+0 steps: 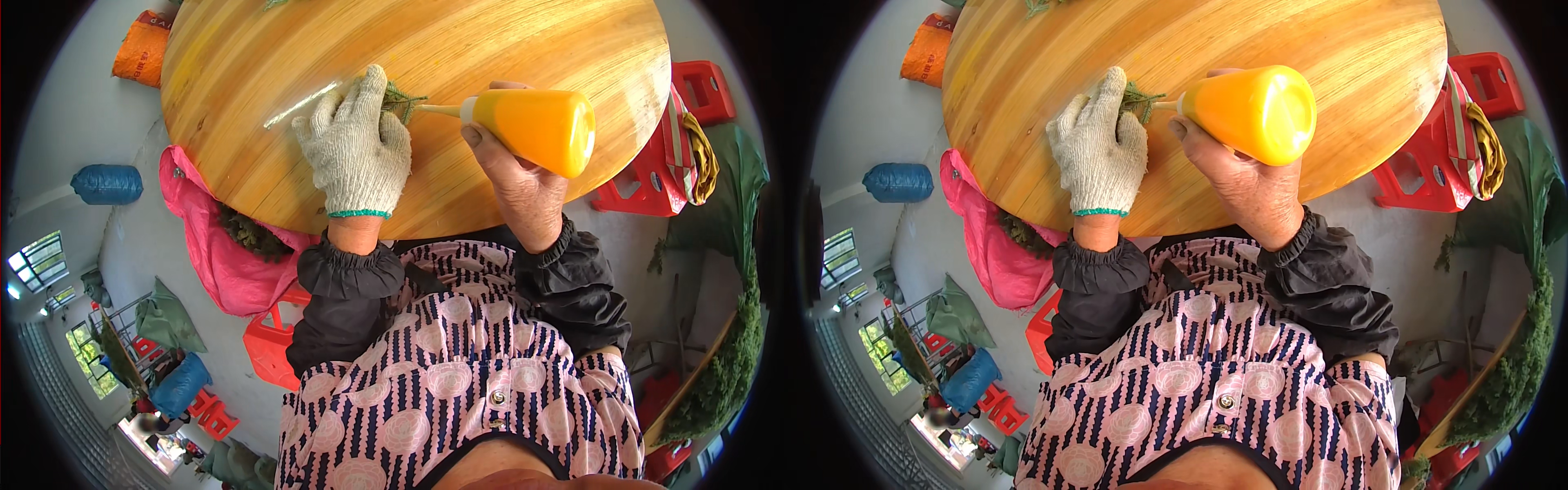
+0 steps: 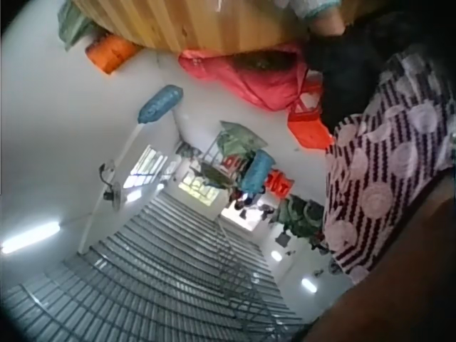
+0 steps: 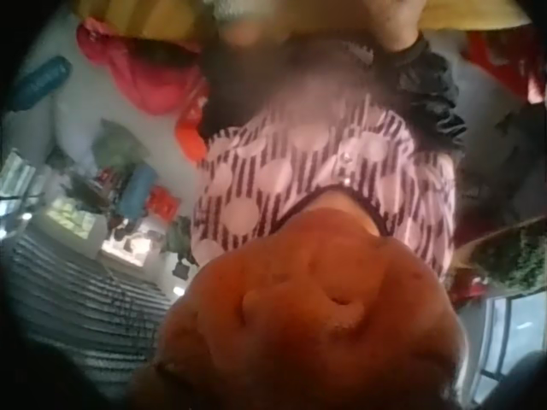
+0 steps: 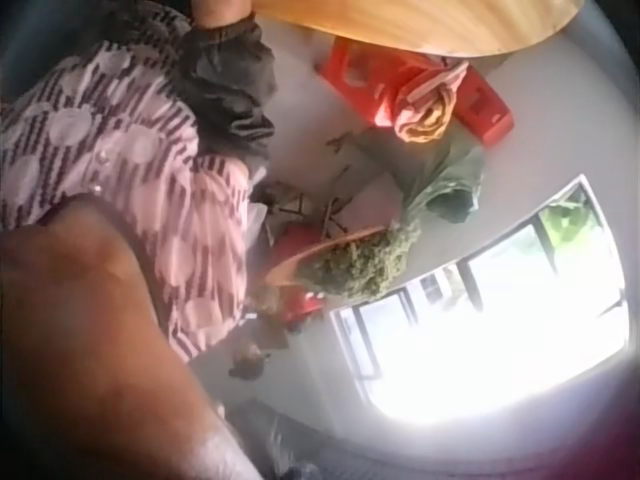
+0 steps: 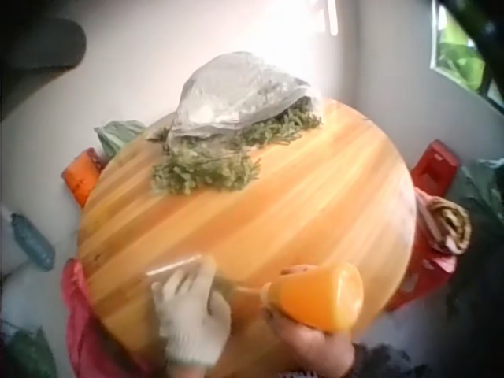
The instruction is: Apply glue from a yellow squeeze bottle onto small green leaves placed on a circular wooden board.
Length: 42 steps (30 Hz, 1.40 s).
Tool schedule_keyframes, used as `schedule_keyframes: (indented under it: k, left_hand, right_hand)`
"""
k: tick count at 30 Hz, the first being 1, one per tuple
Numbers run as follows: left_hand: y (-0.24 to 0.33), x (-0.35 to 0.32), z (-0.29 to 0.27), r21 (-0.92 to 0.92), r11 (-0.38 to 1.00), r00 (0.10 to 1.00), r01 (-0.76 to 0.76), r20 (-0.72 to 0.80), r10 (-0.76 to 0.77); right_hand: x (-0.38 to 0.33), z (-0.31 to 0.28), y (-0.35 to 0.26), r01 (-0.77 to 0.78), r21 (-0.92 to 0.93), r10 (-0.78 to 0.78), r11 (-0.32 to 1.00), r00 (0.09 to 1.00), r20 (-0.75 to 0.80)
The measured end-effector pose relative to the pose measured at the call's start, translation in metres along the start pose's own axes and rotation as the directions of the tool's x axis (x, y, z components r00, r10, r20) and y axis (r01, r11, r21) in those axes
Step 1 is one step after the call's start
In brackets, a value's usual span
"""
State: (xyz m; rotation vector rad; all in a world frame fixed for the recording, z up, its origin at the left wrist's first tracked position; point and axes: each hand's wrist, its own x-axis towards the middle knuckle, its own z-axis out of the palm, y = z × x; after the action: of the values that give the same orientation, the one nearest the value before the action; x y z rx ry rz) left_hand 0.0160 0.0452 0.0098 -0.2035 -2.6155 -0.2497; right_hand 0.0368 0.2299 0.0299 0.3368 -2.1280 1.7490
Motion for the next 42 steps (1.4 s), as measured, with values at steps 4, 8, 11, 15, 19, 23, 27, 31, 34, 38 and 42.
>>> schedule_keyframes:
  k: [4, 8, 11, 15, 19, 23, 27, 31, 34, 38, 42]
  left_hand:
    - [0.0, 0.001, 0.002, 0.03, 1.0, 1.0, -0.004, 0.016, 0.004]
    - [-0.001, -0.001, 0.003, 0.003, 1.0, 1.0, -0.008, 0.0, 0.008]
    - [-0.001, 0.0, 0.003, 0.0, 1.0, 1.0, -0.023, -0.01, 0.023]
    - [-0.004, -0.002, 0.004, -0.006, 0.999, 0.999, -0.034, -0.023, 0.034]
    - [-0.003, -0.001, 0.004, 0.011, 1.0, 1.0, -0.012, 0.005, 0.012]
    - [-0.004, 0.0, 0.004, 0.008, 1.0, 1.0, -0.025, -0.008, 0.025]
    - [-0.002, -0.001, 0.003, 0.035, 0.999, 1.0, -0.013, 0.019, 0.012]
    - [-0.001, 0.0, 0.002, 0.017, 1.0, 1.0, -0.014, 0.025, 0.013]
    - [0.0, 0.0, 0.0, 0.035, 0.999, 0.999, -0.004, 0.041, 0.003]
    - [-0.005, -0.002, 0.006, 0.002, 1.0, 0.999, -0.031, 0.023, 0.031]
    - [-0.004, 0.001, -0.001, 0.024, 0.999, 0.999, -0.041, 0.026, 0.04]
  right_hand:
    - [-0.002, 0.002, -0.003, -0.139, 0.246, 0.163, 0.959, 0.984, -0.078]
    - [-0.005, -0.001, 0.011, 0.164, -0.274, -0.162, 0.948, 0.986, 0.03]
    - [-0.003, 0.005, 0.006, -0.084, 0.241, 0.106, 0.967, 0.991, -0.079]
    - [-0.005, 0.004, 0.014, -0.045, 0.113, 0.052, 0.993, 0.997, -0.06]
    - [-0.004, 0.004, 0.011, -0.097, 0.187, 0.117, 0.978, 0.988, -0.101]
    - [-0.005, 0.003, 0.017, -0.013, 0.028, 0.015, 1.0, 0.995, -0.103]
    - [-0.005, 0.003, 0.011, -0.191, 0.412, 0.267, 0.891, 0.955, -0.133]
    - [-0.005, -0.002, 0.014, -0.244, 0.43, 0.326, 0.869, 0.937, -0.127]
    - [-0.006, -0.002, 0.013, -0.236, 0.487, 0.339, 0.841, 0.932, -0.132]
    - [-0.008, -0.004, 0.016, -0.236, 0.454, 0.331, 0.859, 0.933, -0.139]
    - [-0.007, -0.004, 0.016, -0.249, 0.53, 0.363, 0.811, 0.924, -0.123]
